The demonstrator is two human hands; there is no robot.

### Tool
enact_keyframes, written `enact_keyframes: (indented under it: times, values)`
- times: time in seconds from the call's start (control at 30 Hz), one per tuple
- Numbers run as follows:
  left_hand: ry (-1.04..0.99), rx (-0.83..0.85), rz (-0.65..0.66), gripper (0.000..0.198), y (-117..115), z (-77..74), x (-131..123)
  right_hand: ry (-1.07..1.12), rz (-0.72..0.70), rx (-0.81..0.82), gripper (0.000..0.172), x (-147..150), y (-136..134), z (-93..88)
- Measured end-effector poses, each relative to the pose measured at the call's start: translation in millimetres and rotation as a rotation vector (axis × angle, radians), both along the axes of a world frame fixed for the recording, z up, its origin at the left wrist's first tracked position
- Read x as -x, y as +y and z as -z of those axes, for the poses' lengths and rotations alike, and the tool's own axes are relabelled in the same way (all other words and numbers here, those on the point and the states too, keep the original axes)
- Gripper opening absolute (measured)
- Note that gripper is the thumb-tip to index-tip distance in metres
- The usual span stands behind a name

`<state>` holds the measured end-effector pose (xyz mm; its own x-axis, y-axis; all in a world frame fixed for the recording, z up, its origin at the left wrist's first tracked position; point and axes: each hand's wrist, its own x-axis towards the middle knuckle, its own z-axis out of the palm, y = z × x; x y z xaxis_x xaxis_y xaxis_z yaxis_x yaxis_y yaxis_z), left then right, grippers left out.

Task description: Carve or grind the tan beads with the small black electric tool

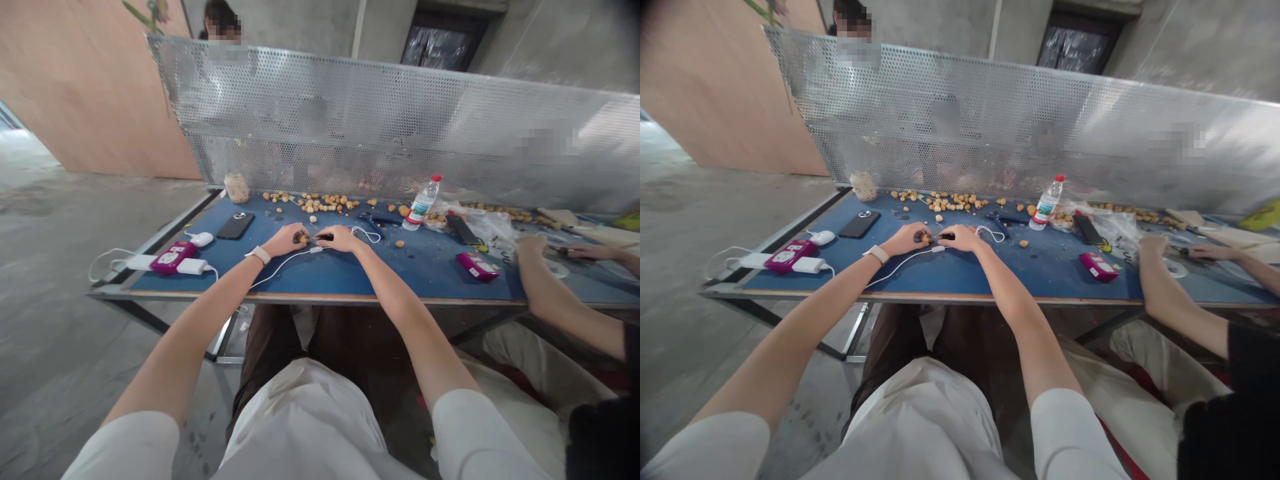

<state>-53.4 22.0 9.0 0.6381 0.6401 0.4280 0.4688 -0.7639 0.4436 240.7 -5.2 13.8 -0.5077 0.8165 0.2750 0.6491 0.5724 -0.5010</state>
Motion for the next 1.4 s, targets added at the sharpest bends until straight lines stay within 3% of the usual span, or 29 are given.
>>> enact_keyframes:
  times: [1.4]
  values:
    - [-0.040, 0.045, -0.013, 0.032, -1.8, -0.5, -1.5, 0.028, 0.000, -0.012, 0.031, 3.4, -5.3, -3.0]
